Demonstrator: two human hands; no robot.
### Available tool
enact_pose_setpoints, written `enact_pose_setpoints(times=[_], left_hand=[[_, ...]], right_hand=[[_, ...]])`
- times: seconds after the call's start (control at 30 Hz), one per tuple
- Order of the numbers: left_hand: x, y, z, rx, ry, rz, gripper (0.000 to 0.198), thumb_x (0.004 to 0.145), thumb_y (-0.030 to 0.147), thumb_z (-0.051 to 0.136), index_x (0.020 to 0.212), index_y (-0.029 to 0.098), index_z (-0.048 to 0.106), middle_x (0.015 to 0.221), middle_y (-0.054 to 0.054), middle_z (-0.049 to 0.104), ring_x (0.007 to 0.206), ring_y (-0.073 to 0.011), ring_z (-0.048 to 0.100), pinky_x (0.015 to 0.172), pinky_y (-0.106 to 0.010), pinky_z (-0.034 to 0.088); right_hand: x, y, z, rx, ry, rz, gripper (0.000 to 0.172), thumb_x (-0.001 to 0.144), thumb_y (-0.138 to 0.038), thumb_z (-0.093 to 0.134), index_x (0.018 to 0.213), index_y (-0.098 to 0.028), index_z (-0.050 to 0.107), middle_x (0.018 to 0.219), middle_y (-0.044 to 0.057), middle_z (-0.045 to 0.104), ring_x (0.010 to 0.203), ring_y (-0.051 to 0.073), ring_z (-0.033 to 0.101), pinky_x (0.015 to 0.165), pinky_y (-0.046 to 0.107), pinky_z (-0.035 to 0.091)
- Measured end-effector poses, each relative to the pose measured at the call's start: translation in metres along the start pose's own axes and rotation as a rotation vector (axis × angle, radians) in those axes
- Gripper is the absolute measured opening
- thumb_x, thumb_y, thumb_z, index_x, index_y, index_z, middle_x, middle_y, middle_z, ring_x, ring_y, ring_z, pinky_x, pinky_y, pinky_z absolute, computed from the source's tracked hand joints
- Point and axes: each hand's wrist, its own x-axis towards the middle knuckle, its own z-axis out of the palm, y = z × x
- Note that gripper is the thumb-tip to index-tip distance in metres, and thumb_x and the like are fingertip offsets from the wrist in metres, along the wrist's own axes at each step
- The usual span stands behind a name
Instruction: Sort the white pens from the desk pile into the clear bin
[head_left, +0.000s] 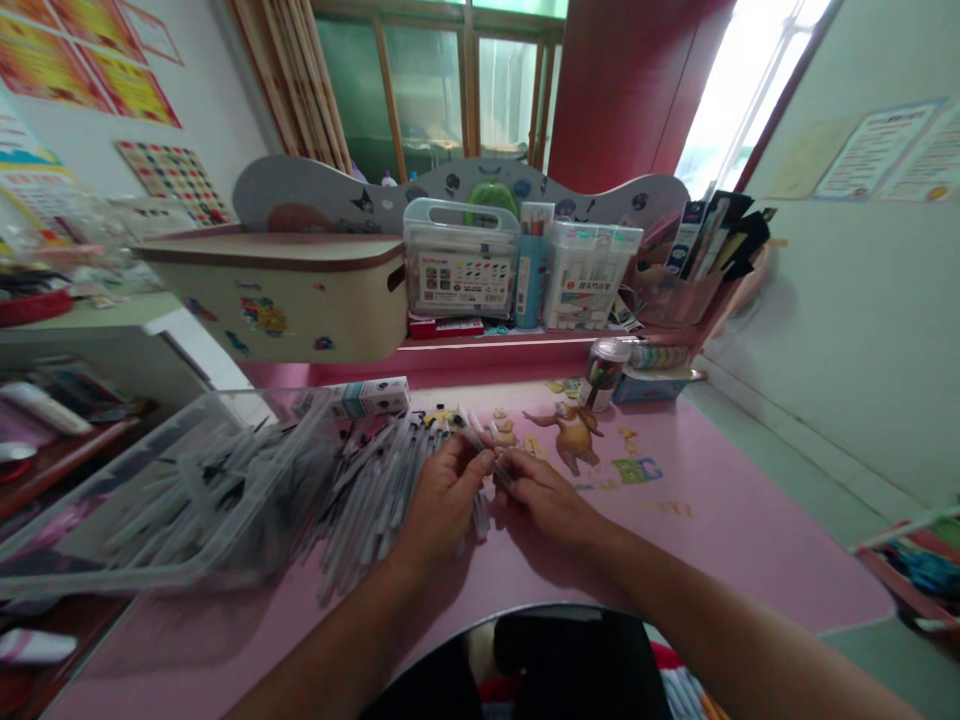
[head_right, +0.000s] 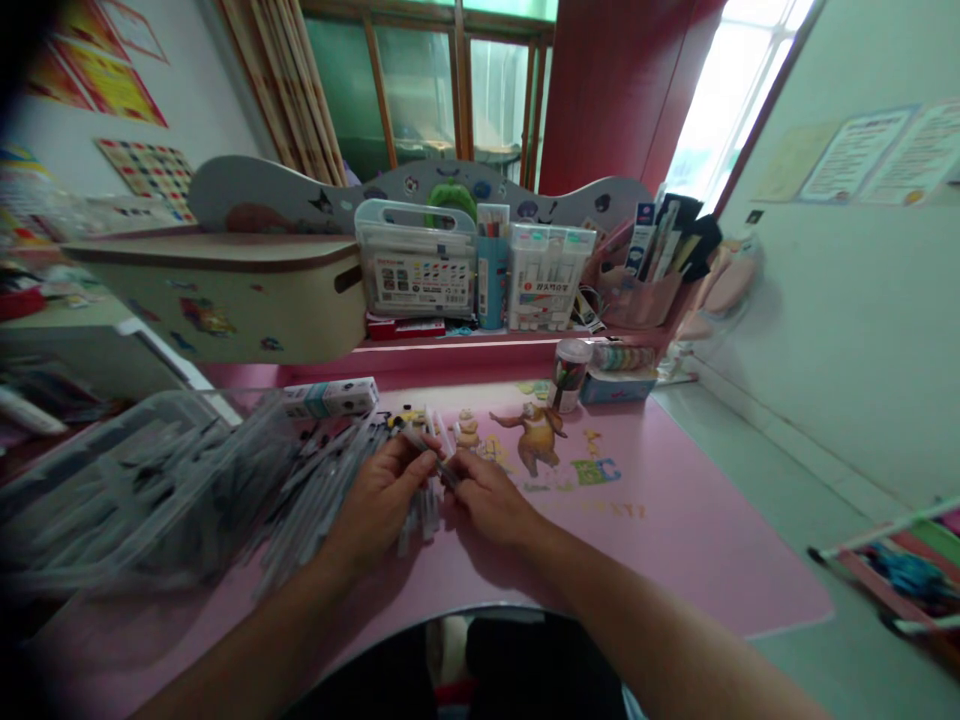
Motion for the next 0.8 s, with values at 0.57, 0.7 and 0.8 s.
enact_pose_setpoints(times=[0.57,0.7,0.8], left_hand=[[0.004,-0.014,-0.012,-0.114,-0.007,-0.047,0.026,0.088,0.045,0.060,0.089,0.020,0.060,0.061,0.005,0.055,0.045,-0.0071,0.048,0.044,-0.017,0.042],[0.006,-0.018,-0.013,-0.217,0.009,-0.076,0.028,0.086,0.047,0.063,0.087,0.019,0.058,0.060,0.005,0.056,0.043,-0.0064,0.046,0.043,-0.016,0.040],[0.006,-0.018,-0.013,-0.221,0.008,-0.076,0.028,0.085,0.046,0.064,0.088,0.019,0.058,0.062,0.004,0.058,0.045,-0.0064,0.047,0.045,-0.016,0.041]], right_hand=[[0.004,-0.004,-0.013,0.360,-0.301,0.160,0.044,0.080,-0.062,0.060,0.066,-0.022,0.049,0.053,-0.006,0.034,0.046,0.010,0.027,0.043,0.025,0.018],[0.001,-0.001,-0.012,0.392,-0.287,0.199,0.039,0.083,-0.057,0.059,0.069,-0.021,0.050,0.052,-0.007,0.036,0.043,0.009,0.027,0.042,0.024,0.016],[0.000,-0.001,-0.011,0.448,-0.298,0.234,0.038,0.085,-0.054,0.058,0.071,-0.021,0.049,0.053,-0.008,0.035,0.042,0.008,0.025,0.041,0.024,0.015]])
